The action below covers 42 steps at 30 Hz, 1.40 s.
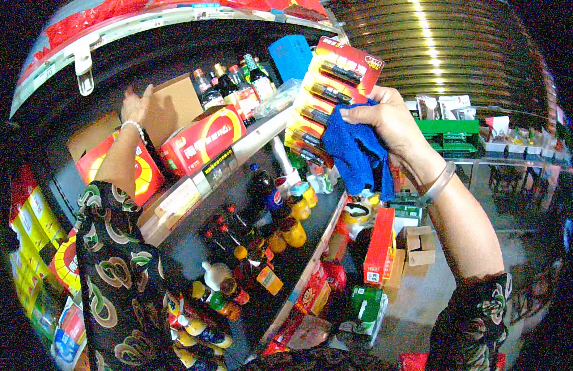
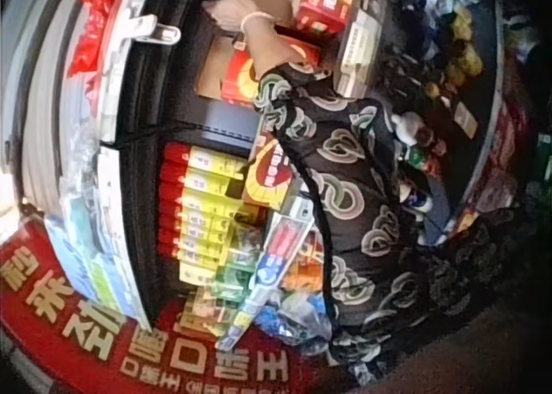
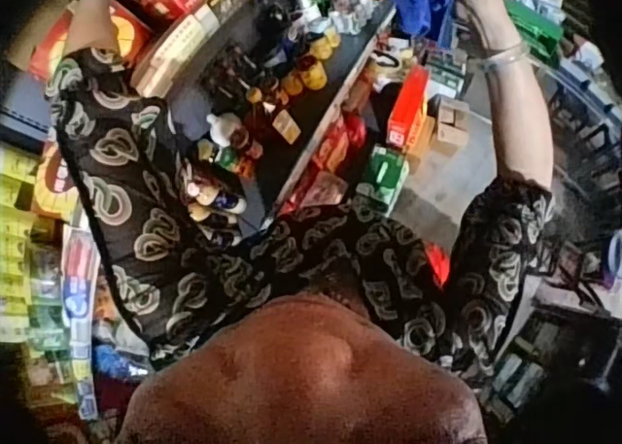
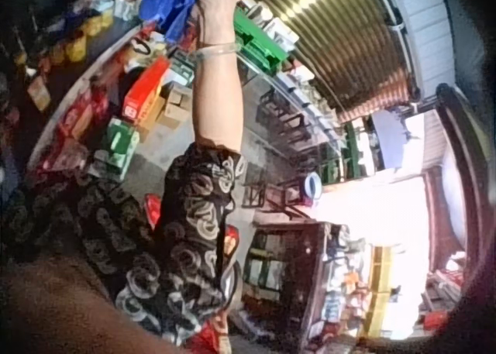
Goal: The person unpacks a red box of batteries, wipes the box and individual battery packs with a blue cloth, and places them on a shelf. They also wipe a bottle of sauce and place it on the shelf.
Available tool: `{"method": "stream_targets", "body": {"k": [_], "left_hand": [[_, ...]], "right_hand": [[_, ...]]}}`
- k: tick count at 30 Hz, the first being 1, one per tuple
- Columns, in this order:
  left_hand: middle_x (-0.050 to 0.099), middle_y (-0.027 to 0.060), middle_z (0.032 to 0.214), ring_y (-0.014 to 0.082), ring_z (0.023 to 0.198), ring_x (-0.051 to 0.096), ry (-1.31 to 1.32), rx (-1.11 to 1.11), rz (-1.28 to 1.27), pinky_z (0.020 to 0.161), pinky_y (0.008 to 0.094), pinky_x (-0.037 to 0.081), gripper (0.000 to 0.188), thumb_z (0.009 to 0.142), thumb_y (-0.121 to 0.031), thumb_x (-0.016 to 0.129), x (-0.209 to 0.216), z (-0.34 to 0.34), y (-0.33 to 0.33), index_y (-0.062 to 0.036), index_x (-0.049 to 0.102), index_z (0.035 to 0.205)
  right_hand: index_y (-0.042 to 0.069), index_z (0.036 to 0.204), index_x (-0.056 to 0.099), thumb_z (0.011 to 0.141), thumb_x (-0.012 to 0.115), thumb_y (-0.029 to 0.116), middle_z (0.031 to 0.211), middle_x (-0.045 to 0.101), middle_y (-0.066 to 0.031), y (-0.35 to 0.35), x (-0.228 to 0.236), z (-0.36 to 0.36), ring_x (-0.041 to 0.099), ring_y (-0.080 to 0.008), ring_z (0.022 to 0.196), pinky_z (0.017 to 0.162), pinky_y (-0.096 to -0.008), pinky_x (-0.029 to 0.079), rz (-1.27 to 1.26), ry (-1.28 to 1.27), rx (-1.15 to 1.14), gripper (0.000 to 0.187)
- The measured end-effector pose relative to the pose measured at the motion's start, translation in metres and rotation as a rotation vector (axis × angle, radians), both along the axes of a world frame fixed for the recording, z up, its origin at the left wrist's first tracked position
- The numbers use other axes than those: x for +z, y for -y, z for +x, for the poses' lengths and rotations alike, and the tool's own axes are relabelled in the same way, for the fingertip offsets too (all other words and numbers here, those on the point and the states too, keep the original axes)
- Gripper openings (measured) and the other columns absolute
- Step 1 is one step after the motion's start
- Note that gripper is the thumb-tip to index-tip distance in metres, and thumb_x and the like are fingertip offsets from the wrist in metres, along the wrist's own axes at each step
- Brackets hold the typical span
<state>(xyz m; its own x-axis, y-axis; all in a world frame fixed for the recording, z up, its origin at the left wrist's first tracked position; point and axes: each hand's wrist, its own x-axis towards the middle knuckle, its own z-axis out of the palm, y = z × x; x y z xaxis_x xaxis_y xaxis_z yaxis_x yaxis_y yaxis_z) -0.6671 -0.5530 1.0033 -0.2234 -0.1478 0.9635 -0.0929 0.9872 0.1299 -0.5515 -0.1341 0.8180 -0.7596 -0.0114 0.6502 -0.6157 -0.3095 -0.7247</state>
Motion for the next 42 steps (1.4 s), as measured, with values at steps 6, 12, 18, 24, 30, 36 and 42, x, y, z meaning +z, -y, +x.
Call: {"method": "stream_targets", "body": {"k": [6,12,18,24,30,36,42], "left_hand": [[0.057,0.0126,0.101,0.022,0.094,0.052,0.758,-0.517,0.07,0.079,0.0385,0.042,0.071,0.076,-0.065,0.035,0.0,0.017,-0.009,-0.003,0.059,0.101],[0.058,0.0173,0.097,0.0249,0.089,0.055,1.138,-0.164,-0.389,0.083,0.0352,0.04,0.072,0.081,-0.062,0.028,-0.031,0.019,-0.038,0.0007,0.059,0.097],[0.059,0.0206,0.088,0.032,0.086,0.056,1.028,-0.196,-0.461,0.082,0.0402,0.04,0.07,0.083,-0.059,0.023,-0.048,0.079,-0.088,0.0,0.057,0.098],[0.044,0.0132,0.123,0.0203,0.112,0.042,1.036,-0.896,-0.193,0.097,0.0297,0.028,0.064,0.083,-0.053,0.039,-0.06,0.165,-0.111,-0.0019,0.041,0.122],[0.057,0.0035,0.1,0.009,0.089,0.053,0.868,-0.869,0.034,0.078,0.023,0.044,0.044,0.08,-0.02,0.059,-0.039,0.26,-0.073,0.0,0.044,0.116],[0.061,0.005,0.09,0.0098,0.078,0.058,0.53,-0.711,0.278,0.07,0.0228,0.046,0.032,0.077,-0.014,0.057,-0.025,0.301,-0.013,-0.0004,0.054,0.106],[0.061,0.0092,0.074,0.0169,0.052,0.057,0.46,-0.448,0.508,0.037,0.0299,0.044,0.019,0.079,-0.014,0.05,-0.004,0.33,0.066,-0.0026,0.058,0.092]], "right_hand": [[0.001,0.096,0.059,0.069,0.059,0.0,0.086,0.062,-0.0071,0.002,0.004,0.003,0.06,-0.0141,0.073,0.07,-0.0268,0.048,0.021,-0.028,0.073,0.027],[0.0,0.098,0.057,0.069,0.058,-0.001,0.088,0.062,-0.0099,0.022,0.008,-0.003,0.061,-0.0171,0.072,0.07,-0.0287,0.049,-0.045,0.017,0.219,0.03],[-0.001,0.098,0.055,0.068,0.057,0.004,0.089,0.061,-0.0112,0.051,0.019,-0.007,0.061,-0.019,0.075,0.071,-0.0311,0.05,-0.071,0.013,0.381,0.031],[-0.002,0.107,0.049,0.069,0.056,0.005,0.095,0.06,-0.0112,0.092,0.04,0.0,0.061,-0.0201,0.079,0.076,-0.0316,0.048,-0.047,-0.059,0.488,0.04],[-0.008,0.103,0.049,0.075,0.056,0.013,0.095,0.059,-0.0168,0.18,0.075,0.019,0.06,-0.0263,0.083,0.076,-0.0378,0.05,-0.069,-0.078,0.937,0.036],[-0.007,0.094,0.053,0.082,0.052,0.016,0.08,0.061,-0.0145,0.25,0.093,0.05,0.061,-0.0213,0.067,0.063,-0.035,0.052,0.054,-0.01,1.023,0.026],[-0.001,0.092,0.059,0.077,0.06,0.023,0.08,0.061,-0.0075,0.236,0.08,0.047,0.059,-0.0148,0.07,0.065,-0.0275,0.046,0.251,-0.223,0.751,0.028]]}}
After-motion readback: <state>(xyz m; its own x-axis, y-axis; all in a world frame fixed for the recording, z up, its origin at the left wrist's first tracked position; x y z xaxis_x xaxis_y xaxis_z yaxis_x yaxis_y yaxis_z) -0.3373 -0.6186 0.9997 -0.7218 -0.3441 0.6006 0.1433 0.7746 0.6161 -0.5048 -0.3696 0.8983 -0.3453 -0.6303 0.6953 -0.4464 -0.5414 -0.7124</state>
